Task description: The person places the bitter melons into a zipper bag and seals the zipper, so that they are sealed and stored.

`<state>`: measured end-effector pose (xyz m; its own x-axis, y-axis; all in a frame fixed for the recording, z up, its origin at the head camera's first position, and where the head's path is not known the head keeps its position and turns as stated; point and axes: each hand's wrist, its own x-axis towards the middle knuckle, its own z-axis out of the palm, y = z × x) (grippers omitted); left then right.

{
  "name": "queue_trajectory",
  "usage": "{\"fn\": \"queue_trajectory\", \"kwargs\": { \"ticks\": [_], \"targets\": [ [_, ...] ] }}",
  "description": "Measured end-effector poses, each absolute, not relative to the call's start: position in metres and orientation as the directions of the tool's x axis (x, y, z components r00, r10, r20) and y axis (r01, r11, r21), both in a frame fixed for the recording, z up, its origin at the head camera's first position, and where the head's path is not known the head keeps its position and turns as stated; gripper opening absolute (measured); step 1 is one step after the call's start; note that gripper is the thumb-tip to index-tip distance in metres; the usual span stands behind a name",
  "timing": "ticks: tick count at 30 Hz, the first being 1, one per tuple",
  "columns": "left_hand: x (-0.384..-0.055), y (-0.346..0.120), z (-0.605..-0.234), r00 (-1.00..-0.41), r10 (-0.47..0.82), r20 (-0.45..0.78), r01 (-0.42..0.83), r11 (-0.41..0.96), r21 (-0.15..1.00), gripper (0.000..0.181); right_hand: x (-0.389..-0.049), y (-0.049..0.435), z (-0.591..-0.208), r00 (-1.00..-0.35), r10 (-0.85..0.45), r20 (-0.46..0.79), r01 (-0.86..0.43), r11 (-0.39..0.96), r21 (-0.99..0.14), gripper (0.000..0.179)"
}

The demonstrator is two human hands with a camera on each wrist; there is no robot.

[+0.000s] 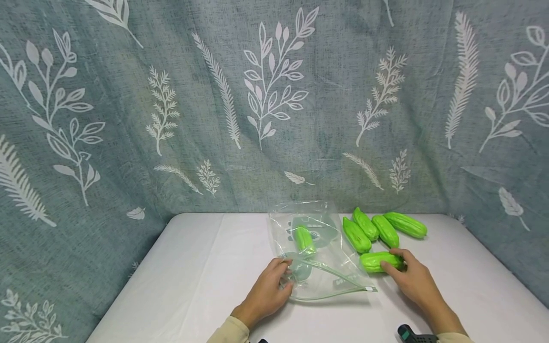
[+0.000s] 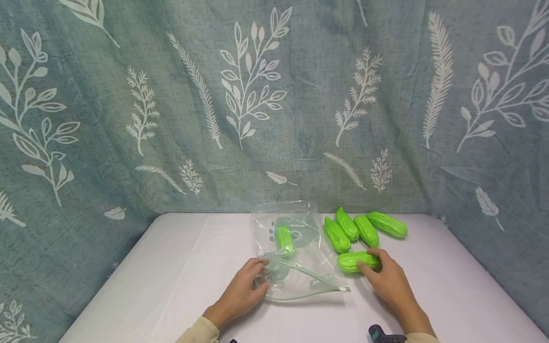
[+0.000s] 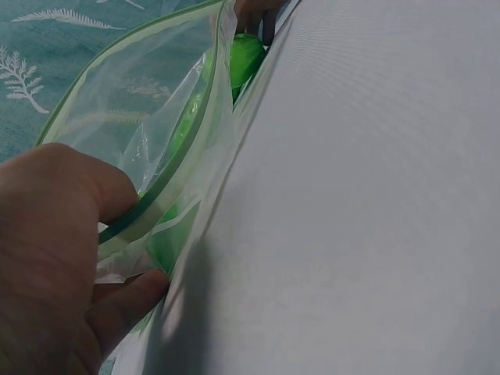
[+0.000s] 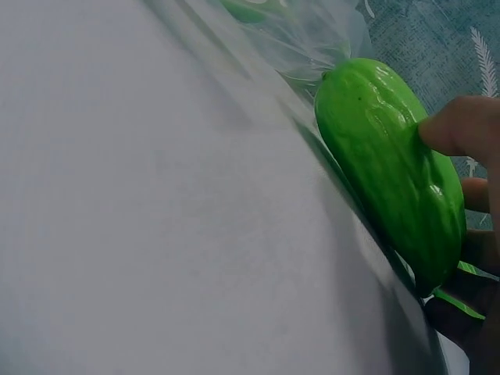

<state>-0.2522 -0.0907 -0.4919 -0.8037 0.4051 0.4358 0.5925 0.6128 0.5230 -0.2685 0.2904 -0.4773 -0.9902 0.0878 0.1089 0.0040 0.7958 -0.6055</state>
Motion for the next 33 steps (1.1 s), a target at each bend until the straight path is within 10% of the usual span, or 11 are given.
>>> {"fn": "queue_trajectory", "kwargs": {
  "ticks": [33],
  "targets": [
    [-0.2519,-0.0912,-0.4923,-0.806,0.41,0.427,0.589,0.617,0.521,0.046,-0.2634,0.2997,-0.4816,-0.99,-0.001,0.141,-0.087,0.794,-0.602,0.084]
  ]
}}
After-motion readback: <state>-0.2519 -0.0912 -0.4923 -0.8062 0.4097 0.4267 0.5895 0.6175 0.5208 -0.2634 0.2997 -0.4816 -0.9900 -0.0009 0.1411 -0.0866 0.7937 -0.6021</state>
